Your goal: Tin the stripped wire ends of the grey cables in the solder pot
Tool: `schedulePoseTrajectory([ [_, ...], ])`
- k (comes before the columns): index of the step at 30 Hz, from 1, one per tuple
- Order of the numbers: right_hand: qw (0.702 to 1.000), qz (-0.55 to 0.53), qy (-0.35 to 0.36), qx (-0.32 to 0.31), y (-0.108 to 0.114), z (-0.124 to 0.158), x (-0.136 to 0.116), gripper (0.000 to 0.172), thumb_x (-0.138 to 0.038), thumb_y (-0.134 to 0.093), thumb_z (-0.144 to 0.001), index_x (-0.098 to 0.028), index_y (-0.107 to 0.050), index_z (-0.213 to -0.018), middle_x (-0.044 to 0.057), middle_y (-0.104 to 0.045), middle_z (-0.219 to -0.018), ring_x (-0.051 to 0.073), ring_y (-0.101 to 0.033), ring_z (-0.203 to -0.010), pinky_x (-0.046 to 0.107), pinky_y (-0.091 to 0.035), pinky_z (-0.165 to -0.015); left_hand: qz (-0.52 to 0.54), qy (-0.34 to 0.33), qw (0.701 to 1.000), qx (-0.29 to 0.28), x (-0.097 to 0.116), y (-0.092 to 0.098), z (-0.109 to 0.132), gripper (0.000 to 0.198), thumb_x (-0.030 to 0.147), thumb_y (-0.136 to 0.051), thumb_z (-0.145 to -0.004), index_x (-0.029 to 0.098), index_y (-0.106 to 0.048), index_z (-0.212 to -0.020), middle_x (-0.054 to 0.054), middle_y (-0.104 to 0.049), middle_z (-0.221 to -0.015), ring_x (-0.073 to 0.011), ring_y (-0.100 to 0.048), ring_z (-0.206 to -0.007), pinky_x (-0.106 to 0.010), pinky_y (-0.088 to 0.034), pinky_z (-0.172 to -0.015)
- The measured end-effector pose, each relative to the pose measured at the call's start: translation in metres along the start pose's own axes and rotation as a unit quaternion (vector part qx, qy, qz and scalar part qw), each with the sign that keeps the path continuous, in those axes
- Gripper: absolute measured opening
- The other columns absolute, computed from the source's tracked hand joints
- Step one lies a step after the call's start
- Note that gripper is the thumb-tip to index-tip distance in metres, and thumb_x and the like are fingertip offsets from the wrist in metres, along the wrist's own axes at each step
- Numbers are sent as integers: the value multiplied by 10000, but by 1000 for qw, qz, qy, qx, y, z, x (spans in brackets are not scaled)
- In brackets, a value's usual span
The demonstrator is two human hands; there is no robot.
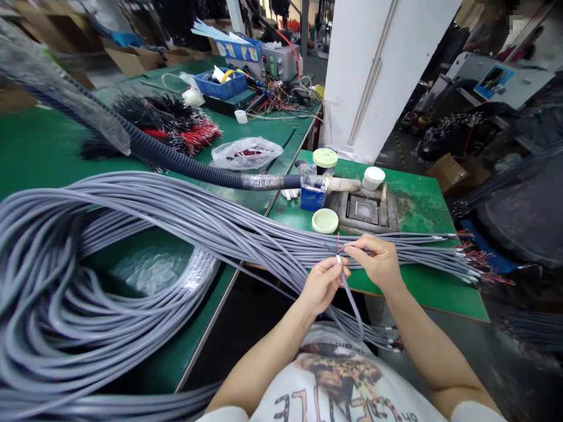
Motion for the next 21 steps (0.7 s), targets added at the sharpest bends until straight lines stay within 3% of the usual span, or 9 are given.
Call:
schedulePoseTrajectory([
  [8, 995, 52, 81, 16, 6, 3, -12, 81, -218, -652, -813, -249, -721, -844, 29, -700, -790, 187, -622, -747, 353, -493, -730, 96, 21, 995, -26, 6, 3, -1, 285, 286, -791, -699, 113, -707, -909, -12, -657, -662, -92, -599, -609, -210, -472, -630],
  [16, 958, 121, 230, -119, -16, 21, -30, 335, -117, -560, -835, -294, -667, -1099, 57, -681, -918, 210, -614, -862, 398, -503, -780, 111, 22, 993, -28, 10, 8, -3, 315, 295, -799, -691, 113, -681, -920, -2, -650, -680, -75, -603, -607, -199, -487, -650],
  [21, 918, 177, 292, -201, -36, 30, -30, 413, -125, -505, -853, -320, -618, -1199, 62, -613, -1261, 245, -539, -1177, 470, -457, -962, 126, 6, 992, -13, 17, 5, -5, 260, 264, -787, -703, 114, -670, -881, 11, -629, -686, -50, -573, -577, -156, -468, -586],
])
Point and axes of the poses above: each hand's wrist, its own z-axis away from the middle knuckle, its own y-axis out of the back of the hand, x = y × z, the point moved 8 cm from there along -z, towards the middle knuckle
